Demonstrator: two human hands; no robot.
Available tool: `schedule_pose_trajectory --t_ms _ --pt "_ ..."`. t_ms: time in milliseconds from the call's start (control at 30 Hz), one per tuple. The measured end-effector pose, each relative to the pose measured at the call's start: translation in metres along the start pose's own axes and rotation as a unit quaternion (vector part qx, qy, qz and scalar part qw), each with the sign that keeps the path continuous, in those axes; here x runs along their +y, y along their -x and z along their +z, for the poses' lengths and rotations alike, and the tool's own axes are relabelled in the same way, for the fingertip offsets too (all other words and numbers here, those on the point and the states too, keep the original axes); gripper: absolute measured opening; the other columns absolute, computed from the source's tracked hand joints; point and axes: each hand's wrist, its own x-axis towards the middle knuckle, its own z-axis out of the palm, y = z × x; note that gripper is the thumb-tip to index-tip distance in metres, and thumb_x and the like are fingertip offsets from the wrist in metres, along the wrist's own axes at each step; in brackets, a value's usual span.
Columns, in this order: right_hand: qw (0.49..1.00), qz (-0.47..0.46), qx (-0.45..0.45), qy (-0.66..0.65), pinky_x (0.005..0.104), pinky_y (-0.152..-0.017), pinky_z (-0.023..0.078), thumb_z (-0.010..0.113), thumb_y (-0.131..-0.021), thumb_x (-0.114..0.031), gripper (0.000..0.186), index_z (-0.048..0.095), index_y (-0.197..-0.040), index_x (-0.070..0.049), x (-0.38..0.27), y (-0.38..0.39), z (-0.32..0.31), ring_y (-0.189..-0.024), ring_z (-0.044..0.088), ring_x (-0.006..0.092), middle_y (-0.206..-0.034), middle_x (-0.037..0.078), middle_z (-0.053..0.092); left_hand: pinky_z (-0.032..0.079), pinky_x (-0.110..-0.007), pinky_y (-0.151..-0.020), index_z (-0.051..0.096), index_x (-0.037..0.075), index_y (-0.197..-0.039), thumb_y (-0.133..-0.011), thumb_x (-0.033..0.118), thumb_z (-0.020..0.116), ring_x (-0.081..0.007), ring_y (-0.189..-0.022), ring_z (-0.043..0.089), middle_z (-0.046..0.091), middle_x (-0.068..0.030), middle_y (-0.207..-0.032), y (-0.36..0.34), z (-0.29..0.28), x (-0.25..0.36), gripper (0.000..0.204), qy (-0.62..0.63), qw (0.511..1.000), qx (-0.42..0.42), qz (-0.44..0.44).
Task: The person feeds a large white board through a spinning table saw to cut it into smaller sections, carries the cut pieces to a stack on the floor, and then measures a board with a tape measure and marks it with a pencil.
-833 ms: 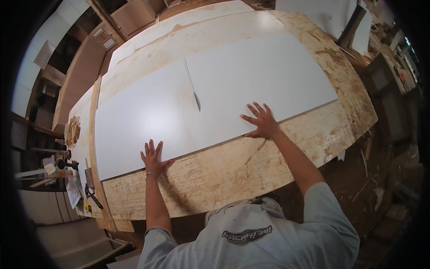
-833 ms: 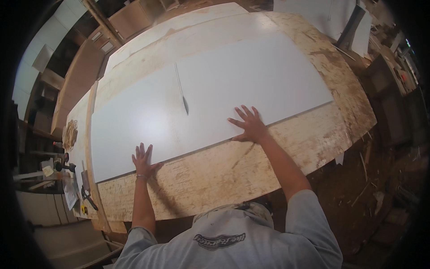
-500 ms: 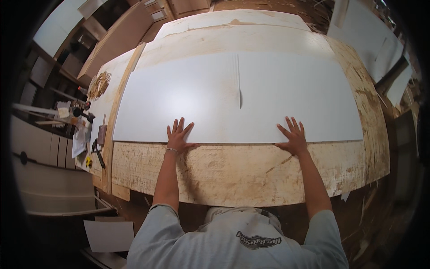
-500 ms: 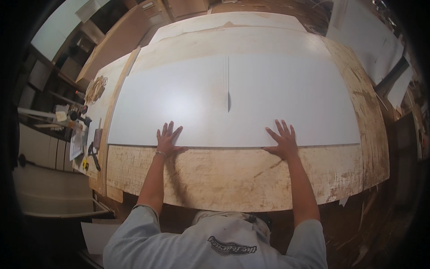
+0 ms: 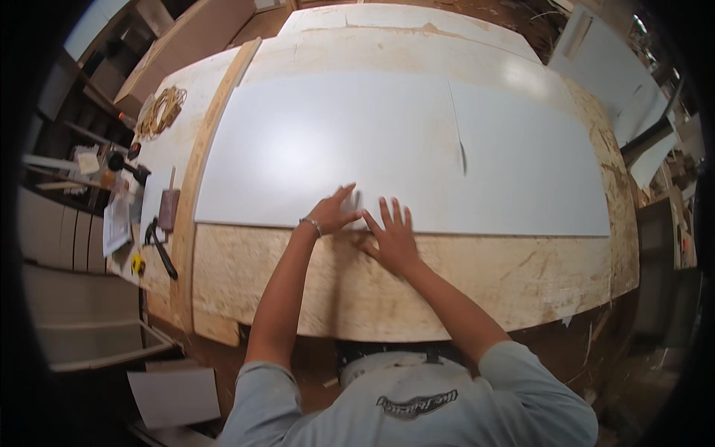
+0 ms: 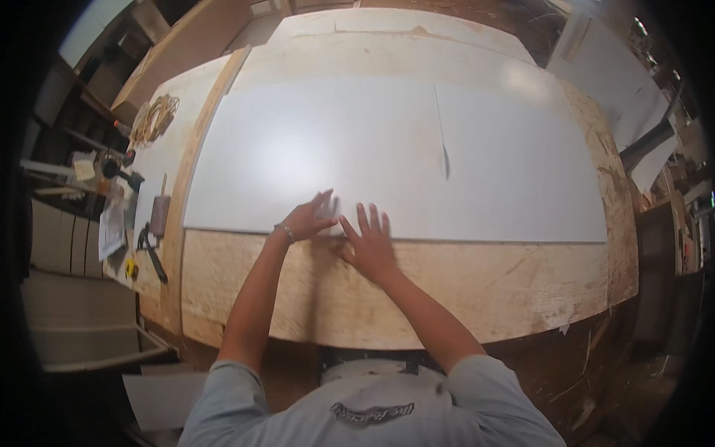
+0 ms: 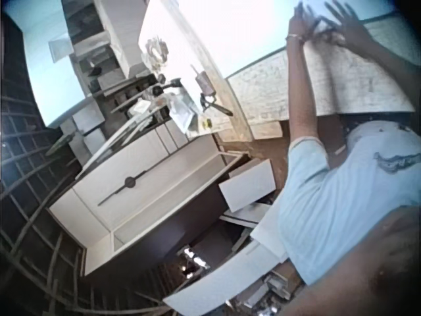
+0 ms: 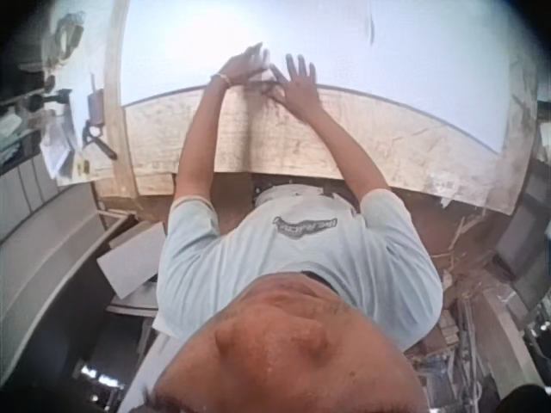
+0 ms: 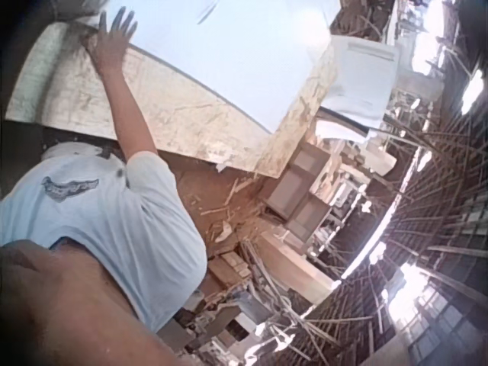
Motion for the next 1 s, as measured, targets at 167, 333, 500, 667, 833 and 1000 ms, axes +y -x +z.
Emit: schedule_pose_trajectory --t_ms 167,333,500,667,833,1000 --pt "0.992 0.103 -0.027 0.065 0.0777 -0.113 0.012 0.062 -0.09 -0.063 0.077 0.038 -0.157 -0.035 -0.045 -0.042 0.031 -0.151 0.014 0.0547 -0.166 0.021 0.023 0.048 -0.043 -0.105 0.063 0.009 -0.134 -0.097 0.031 0.063 -0.0342 -0.12 0.062 0.07 -0.0198 -0.12 -0.042 -0.092 -0.048 0.044 0.047 0.988 0.125 -0.078" --pt "0.987 0.116 -0.081 0.077 0.0781 -0.113 0.014 0.064 -0.087 -0.067 0.082 0.038 -0.158 -0.036 -0.065 -0.064 0.037 -0.152 0.011 0.055 -0.167 0.022 0.021 0.028 -0.06 -0.12 0.044 0.021 -0.153 -0.1 0.038 0.058 -0.0371 -0.15 0.032 0.039 -0.0184 -0.159 -0.189 -0.153 -0.121 0.058 -0.232 0.936 0.246 0.1" --pt "0.983 0.132 -0.095 0.084 0.0779 -0.113 0.014 0.065 -0.084 -0.071 0.087 0.037 -0.158 -0.036 -0.058 -0.073 0.04 -0.15 0.016 0.0569 -0.166 0.024 0.02 0.005 -0.076 -0.117 0.023 0.031 -0.163 -0.1 0.068 0.033 -0.0369 -0.158 0.004 0.008 -0.0068 -0.173 -0.313 -0.215 -0.125 0.073 -0.294 0.943 0.136 -0.069" --pt "0.993 0.053 -0.091 0.048 0.0616 -0.12 0.026 0.064 -0.077 -0.076 0.098 0.036 -0.159 -0.03 -0.034 -0.09 0.033 -0.149 0.028 0.0502 -0.162 0.025 0.029 0.001 -0.078 -0.115 0.023 0.035 -0.163 -0.096 0.076 0.033 -0.035 -0.159 0.004 0.011 -0.0027 -0.173 -0.34 -0.215 -0.15 0.08 -0.301 0.915 0.245 -0.111" --pt "0.998 0.021 -0.047 0.028 0.0544 -0.121 0.03 0.063 -0.074 -0.079 0.101 0.037 -0.157 -0.028 -0.015 -0.091 0.032 -0.148 0.033 0.0453 -0.16 0.024 0.034 0.009 -0.075 -0.117 0.02 0.036 -0.163 -0.096 0.078 0.03 -0.0317 -0.159 0.009 0.013 -0.003 -0.172 -0.353 -0.208 -0.136 0.08 -0.358 0.897 0.234 -0.115" --pt "0.998 0.019 -0.05 0.017 0.0547 -0.121 0.028 0.063 -0.074 -0.079 0.102 0.036 -0.158 -0.027 -0.011 -0.092 0.034 -0.15 0.03 0.043 -0.161 0.023 0.034 0.011 -0.072 -0.118 0.019 0.037 -0.163 -0.097 0.078 0.027 -0.0306 -0.159 0.01 0.013 -0.003 -0.172 -0.35 -0.212 -0.13 0.079 -0.358 0.898 0.226 -0.12"
